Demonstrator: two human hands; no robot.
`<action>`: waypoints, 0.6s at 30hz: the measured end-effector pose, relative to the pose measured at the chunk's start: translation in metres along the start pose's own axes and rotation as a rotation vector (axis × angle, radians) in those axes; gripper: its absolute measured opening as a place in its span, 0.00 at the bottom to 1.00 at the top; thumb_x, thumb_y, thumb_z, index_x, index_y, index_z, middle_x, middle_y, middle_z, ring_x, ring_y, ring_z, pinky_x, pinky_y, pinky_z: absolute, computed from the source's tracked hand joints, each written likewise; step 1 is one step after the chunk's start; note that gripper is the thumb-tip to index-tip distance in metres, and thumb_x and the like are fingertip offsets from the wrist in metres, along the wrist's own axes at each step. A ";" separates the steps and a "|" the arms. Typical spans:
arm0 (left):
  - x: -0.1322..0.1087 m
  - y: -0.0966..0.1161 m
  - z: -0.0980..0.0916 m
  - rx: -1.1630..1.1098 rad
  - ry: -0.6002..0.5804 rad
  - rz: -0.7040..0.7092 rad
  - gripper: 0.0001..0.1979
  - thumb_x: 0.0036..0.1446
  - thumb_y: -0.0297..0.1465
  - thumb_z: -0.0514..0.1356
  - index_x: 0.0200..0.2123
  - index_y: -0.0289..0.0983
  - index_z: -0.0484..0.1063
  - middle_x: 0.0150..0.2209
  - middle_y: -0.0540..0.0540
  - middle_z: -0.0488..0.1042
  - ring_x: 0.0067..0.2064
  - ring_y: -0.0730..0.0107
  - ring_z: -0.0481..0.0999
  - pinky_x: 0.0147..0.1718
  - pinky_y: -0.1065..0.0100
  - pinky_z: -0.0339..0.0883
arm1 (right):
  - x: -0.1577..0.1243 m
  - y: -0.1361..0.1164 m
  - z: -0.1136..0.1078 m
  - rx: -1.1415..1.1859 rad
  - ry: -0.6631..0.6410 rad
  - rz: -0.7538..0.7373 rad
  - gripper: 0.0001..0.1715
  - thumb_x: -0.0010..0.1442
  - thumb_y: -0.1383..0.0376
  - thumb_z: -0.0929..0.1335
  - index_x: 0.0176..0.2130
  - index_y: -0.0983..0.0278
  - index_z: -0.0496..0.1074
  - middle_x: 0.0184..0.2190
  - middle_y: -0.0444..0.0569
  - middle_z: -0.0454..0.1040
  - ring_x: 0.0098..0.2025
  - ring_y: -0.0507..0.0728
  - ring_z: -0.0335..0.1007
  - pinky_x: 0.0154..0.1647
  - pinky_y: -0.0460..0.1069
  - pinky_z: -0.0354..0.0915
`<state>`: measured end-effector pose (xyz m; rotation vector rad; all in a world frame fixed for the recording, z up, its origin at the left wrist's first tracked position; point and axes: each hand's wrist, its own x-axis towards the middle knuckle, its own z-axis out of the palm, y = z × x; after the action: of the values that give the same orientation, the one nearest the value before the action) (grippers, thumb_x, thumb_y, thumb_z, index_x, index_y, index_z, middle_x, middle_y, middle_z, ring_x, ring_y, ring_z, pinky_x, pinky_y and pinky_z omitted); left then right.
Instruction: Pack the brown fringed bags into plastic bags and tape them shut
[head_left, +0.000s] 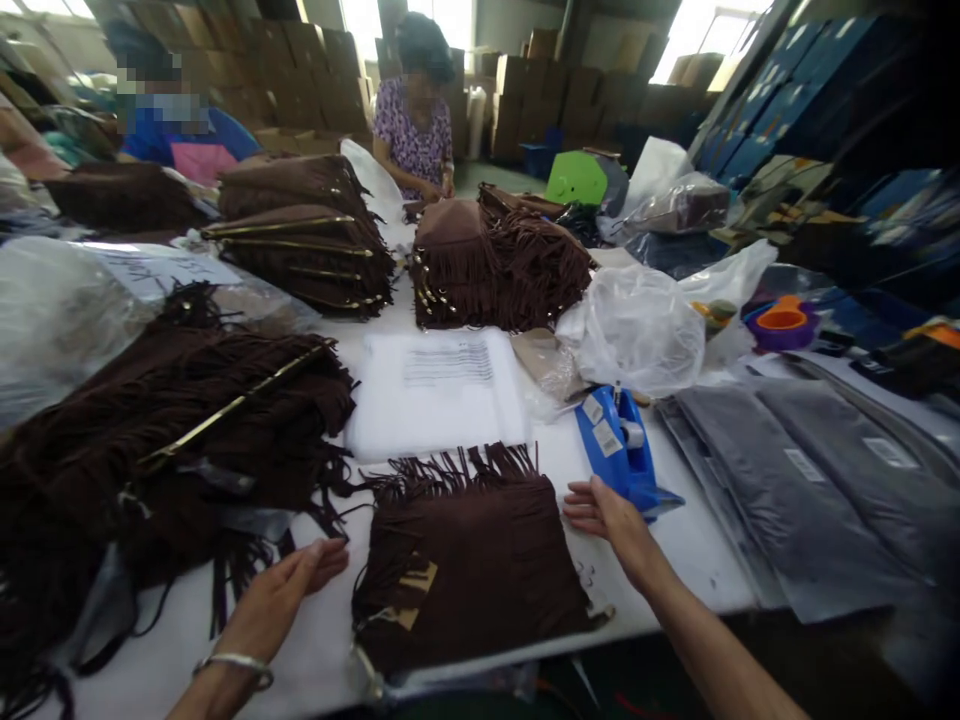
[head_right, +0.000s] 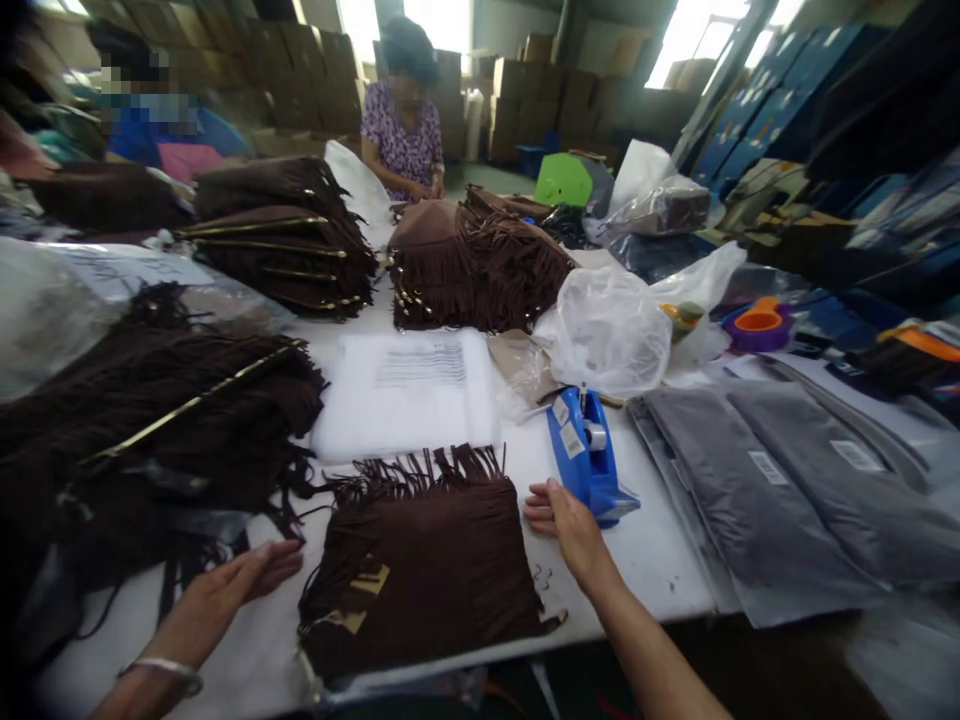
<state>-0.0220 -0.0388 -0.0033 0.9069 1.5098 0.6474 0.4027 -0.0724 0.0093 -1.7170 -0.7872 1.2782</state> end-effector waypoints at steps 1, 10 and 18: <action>0.007 0.005 0.000 -0.076 -0.050 -0.050 0.27 0.49 0.54 0.59 0.41 0.37 0.74 0.42 0.40 0.79 0.48 0.51 0.75 0.56 0.54 0.62 | 0.014 -0.001 0.000 0.051 -0.059 0.149 0.29 0.65 0.48 0.58 0.43 0.70 0.71 0.39 0.61 0.76 0.39 0.61 0.76 0.44 0.56 0.71; 0.063 0.049 0.028 -0.349 -0.477 -0.337 0.23 0.53 0.45 0.62 0.42 0.31 0.73 0.44 0.34 0.77 0.43 0.58 0.79 0.44 0.63 0.72 | 0.095 -0.026 0.045 0.248 -0.777 0.606 0.27 0.65 0.52 0.61 0.43 0.73 0.72 0.40 0.58 0.77 0.44 0.57 0.75 0.53 0.51 0.65; 0.102 0.074 0.073 -0.449 -0.843 -0.551 0.25 0.58 0.47 0.56 0.43 0.29 0.73 0.41 0.36 0.78 0.45 0.57 0.78 0.50 0.61 0.67 | 0.130 -0.018 0.064 0.252 -0.896 0.673 0.27 0.66 0.53 0.60 0.42 0.74 0.72 0.37 0.56 0.78 0.40 0.54 0.76 0.52 0.49 0.65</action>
<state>0.0629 0.0797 -0.0092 0.3034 0.7374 0.1331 0.3785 0.0629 -0.0400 -1.1830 -0.4672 2.5693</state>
